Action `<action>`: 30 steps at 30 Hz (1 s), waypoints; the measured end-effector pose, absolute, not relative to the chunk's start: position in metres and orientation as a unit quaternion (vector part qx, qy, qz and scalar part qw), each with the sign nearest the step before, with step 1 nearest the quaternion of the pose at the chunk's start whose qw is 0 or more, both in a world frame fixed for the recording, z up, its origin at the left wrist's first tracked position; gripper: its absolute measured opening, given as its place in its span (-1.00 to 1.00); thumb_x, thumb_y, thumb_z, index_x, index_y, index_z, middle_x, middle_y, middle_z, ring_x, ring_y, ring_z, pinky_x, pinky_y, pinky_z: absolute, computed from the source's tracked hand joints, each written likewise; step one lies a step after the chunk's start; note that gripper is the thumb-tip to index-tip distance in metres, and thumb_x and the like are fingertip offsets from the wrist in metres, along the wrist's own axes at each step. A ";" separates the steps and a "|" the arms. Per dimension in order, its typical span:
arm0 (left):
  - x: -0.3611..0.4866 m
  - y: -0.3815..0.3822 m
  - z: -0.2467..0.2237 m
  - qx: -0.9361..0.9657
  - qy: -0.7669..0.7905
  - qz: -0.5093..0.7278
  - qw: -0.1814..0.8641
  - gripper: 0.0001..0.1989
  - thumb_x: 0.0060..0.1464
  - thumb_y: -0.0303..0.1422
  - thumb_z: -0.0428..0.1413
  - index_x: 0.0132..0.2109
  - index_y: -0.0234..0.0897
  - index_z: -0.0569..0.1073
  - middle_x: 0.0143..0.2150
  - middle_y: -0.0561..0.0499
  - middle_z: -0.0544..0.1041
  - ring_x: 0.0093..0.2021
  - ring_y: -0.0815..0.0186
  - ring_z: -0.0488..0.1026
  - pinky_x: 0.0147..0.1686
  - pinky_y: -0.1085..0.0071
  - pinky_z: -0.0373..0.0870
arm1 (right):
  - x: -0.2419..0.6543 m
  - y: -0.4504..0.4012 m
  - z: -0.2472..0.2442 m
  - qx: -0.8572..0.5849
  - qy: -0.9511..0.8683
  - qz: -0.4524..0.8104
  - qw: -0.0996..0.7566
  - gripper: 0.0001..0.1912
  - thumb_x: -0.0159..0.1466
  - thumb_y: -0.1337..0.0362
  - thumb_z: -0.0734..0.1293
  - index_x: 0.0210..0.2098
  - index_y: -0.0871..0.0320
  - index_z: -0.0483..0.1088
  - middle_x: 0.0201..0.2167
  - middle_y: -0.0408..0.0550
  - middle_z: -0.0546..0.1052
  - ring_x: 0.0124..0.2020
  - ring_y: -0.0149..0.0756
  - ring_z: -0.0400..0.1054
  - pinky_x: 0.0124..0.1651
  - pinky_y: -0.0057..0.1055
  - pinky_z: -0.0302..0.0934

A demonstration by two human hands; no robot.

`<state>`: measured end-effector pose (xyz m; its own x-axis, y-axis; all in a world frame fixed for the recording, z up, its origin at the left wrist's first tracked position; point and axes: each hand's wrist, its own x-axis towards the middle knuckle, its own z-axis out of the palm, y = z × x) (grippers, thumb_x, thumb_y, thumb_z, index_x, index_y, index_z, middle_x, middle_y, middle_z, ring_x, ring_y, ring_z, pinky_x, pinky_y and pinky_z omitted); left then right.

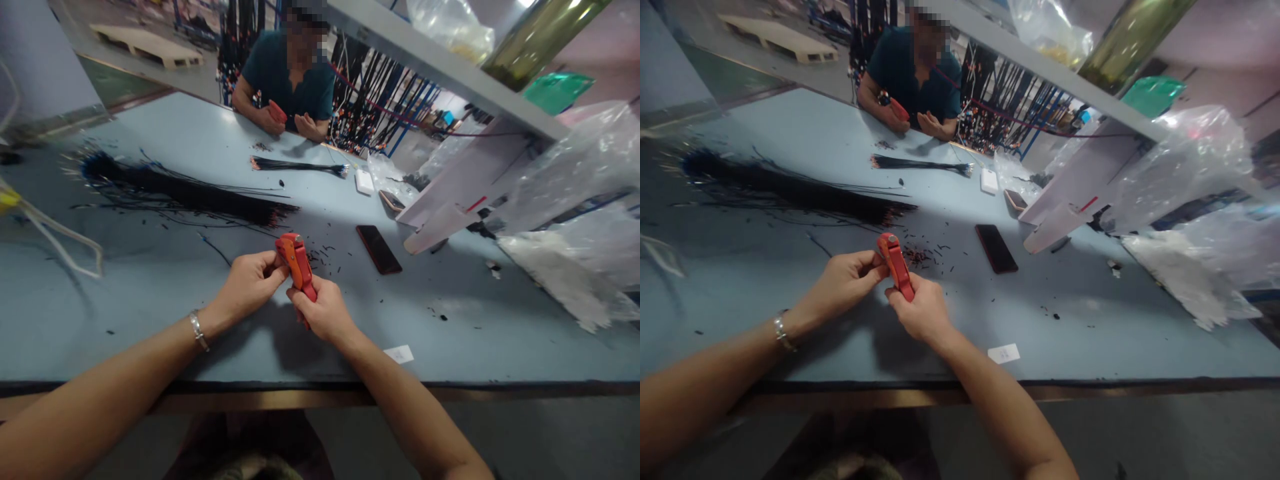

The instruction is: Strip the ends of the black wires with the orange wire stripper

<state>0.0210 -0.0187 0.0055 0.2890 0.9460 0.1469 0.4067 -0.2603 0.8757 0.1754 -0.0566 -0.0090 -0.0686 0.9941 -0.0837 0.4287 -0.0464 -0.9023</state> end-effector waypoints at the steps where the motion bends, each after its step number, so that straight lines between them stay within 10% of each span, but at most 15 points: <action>1: 0.021 -0.018 0.005 0.708 0.477 0.357 0.379 -0.68 0.07 -0.19 0.03 -0.45 -0.35 0.47 -0.56 0.08 0.36 -0.51 0.39 0.24 -0.49 0.50 0.16 | 0.176 -0.056 -0.010 -0.595 -0.600 0.415 0.337 -0.80 0.15 0.22 0.29 -0.55 0.12 0.26 -0.71 -0.22 0.29 -0.66 -0.41 0.15 -0.54 -0.47 0.06; 15: 0.023 -0.013 -0.001 0.700 0.491 0.368 0.364 -0.73 0.04 -0.23 0.03 -0.51 -0.29 0.39 -0.58 0.09 0.36 -0.53 0.38 0.25 -0.50 0.49 0.17 | 0.178 -0.052 -0.019 -0.545 -0.497 0.549 0.393 -0.71 0.13 0.12 0.37 -0.54 0.14 0.24 -0.75 -0.24 0.31 -0.77 -0.44 0.18 -0.71 -0.51 0.07; 23: 0.009 -0.001 -0.011 0.713 0.546 0.361 0.251 -0.78 0.10 -0.20 0.07 -0.33 -0.21 0.53 -0.42 0.07 0.56 -0.41 0.32 0.43 -0.41 0.49 0.21 | 0.218 -0.046 -0.009 -0.374 -0.299 0.676 0.560 -0.79 0.06 0.27 0.38 -0.29 0.15 0.36 -0.46 -0.15 0.47 -0.45 -0.30 0.41 -0.30 -0.31 0.37; 30: 0.005 0.004 -0.011 0.723 0.578 0.283 0.251 -0.70 0.14 -0.14 -0.02 -0.26 -0.18 0.53 -0.41 0.06 0.57 -0.38 0.25 0.43 -0.37 0.43 0.22 | 0.220 -0.047 -0.015 -0.313 -0.245 0.770 0.499 -0.80 0.08 0.31 0.33 -0.28 0.18 0.38 -0.43 -0.13 0.50 -0.41 -0.25 0.45 -0.26 -0.27 0.38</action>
<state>0.0055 0.0040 -0.0114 0.1714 0.9781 0.1181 0.6943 -0.2050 0.6899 0.2201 -0.0467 -0.0146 -0.3064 0.9221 -0.2365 -0.6152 -0.3814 -0.6900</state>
